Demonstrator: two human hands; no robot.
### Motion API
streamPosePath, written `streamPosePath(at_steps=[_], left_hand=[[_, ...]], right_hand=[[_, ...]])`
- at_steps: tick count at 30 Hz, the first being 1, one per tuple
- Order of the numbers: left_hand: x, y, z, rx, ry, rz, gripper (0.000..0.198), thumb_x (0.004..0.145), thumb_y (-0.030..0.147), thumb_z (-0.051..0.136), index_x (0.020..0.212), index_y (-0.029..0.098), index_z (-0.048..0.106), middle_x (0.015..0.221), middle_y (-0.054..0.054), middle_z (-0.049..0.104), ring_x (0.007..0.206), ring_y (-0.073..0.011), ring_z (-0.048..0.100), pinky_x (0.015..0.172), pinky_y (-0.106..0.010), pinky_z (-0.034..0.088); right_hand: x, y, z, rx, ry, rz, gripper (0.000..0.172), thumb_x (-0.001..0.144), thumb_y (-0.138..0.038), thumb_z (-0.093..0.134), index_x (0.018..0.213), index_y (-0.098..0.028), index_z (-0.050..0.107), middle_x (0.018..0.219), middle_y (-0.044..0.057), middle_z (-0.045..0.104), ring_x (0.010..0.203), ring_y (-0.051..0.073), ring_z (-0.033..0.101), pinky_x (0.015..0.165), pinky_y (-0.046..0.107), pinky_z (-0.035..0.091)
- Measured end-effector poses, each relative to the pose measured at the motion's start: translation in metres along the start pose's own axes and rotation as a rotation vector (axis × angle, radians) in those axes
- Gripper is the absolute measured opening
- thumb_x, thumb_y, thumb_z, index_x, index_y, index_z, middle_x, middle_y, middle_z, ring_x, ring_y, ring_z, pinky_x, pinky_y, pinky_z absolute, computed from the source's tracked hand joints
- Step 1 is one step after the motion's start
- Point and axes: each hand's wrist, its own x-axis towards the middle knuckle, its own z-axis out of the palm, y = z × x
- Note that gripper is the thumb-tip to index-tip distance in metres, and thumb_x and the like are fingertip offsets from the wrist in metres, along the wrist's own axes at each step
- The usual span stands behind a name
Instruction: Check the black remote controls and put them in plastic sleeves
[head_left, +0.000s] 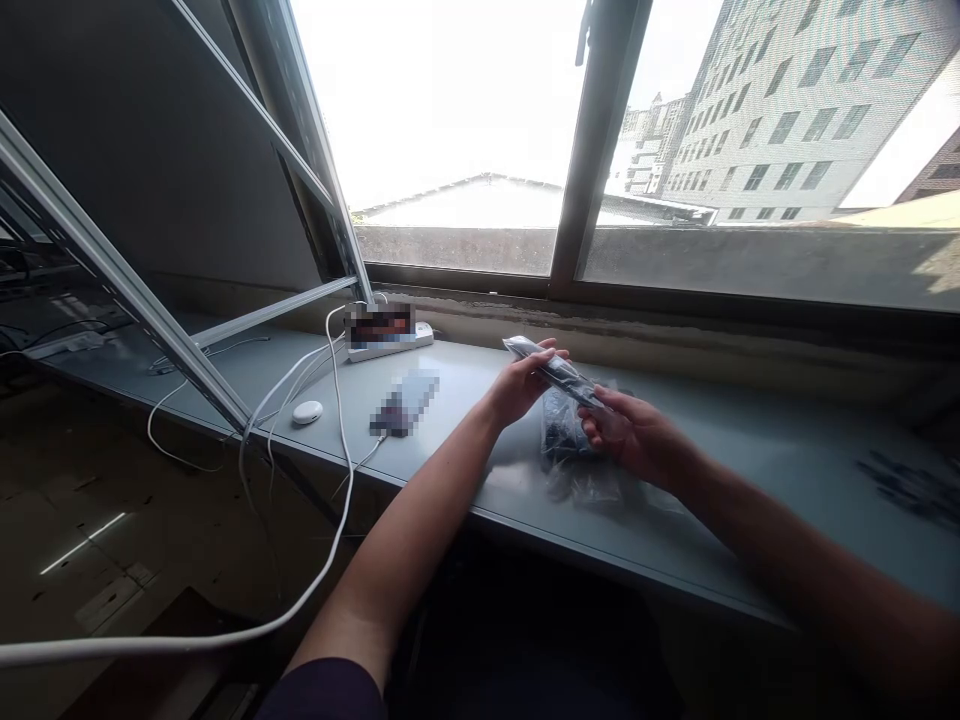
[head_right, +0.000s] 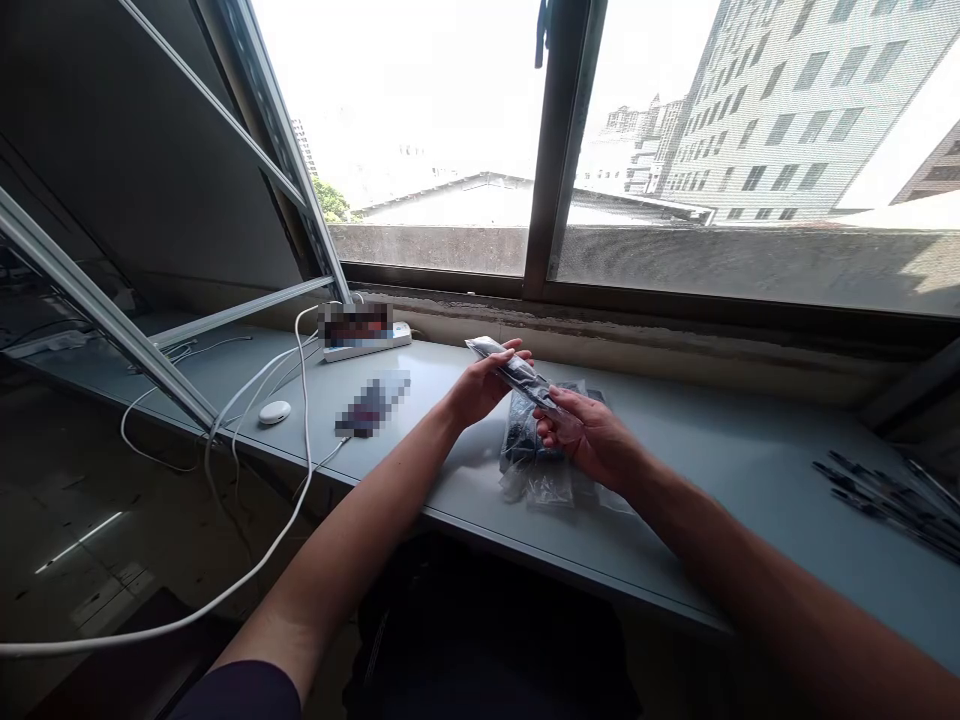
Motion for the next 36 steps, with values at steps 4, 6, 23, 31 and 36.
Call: streamPosePath(at_steps=[4,6,23,31,36], left_hand=[[0.001,-0.002,-0.003,0.07,-0.037,-0.009,0.032,0.096,0.028,0.083,0.125,0.014,0.077,0.118,-0.012,0.081,0.105,-0.0206,0.078,0.11,-0.037,0.057],[0.002,-0.003,-0.004,0.103,-0.05,-0.021,0.031,0.096,0.031,0.085,0.121,0.014,0.078,0.117,-0.012,0.082,0.105,-0.0209,0.078,0.111,-0.038,0.057],[0.001,-0.001,-0.002,0.089,0.067,0.019,0.024,0.086,0.022,0.091,0.106,0.016,0.078,0.106,-0.007,0.08,0.09,-0.0157,0.074,0.1,-0.033,0.057],[-0.002,0.002,-0.003,0.064,-0.033,0.037,0.034,0.083,0.023,0.093,0.113,0.019,0.077,0.113,-0.006,0.08,0.095,-0.0147,0.074,0.097,-0.03,0.055],[-0.006,0.006,-0.001,0.03,-0.143,0.049,0.036,0.086,0.02,0.087,0.121,0.019,0.078,0.131,-0.009,0.079,0.102,-0.0164,0.076,0.098,-0.03,0.056]], right_hand=[[0.001,0.001,-0.002,0.006,-0.006,-0.071,0.012,0.106,-0.03,0.074,0.107,-0.019,0.078,0.094,0.008,0.075,0.073,0.018,0.07,0.059,0.025,0.065],[0.002,0.001,-0.003,0.009,-0.008,-0.099,0.012,0.104,-0.029,0.077,0.105,-0.018,0.079,0.096,0.009,0.076,0.074,0.018,0.071,0.061,0.025,0.066],[0.003,0.0,0.001,0.01,0.041,-0.071,0.034,0.117,-0.037,0.052,0.118,-0.017,0.079,0.105,0.016,0.084,0.077,0.021,0.079,0.063,0.03,0.072],[0.003,-0.004,0.0,0.077,0.025,0.029,0.046,0.12,-0.048,0.041,0.128,-0.016,0.074,0.107,0.018,0.084,0.076,0.023,0.08,0.063,0.034,0.073],[0.0,-0.006,0.002,0.098,-0.005,0.082,0.039,0.12,-0.038,0.041,0.125,-0.016,0.073,0.099,0.016,0.082,0.072,0.021,0.078,0.06,0.029,0.071]])
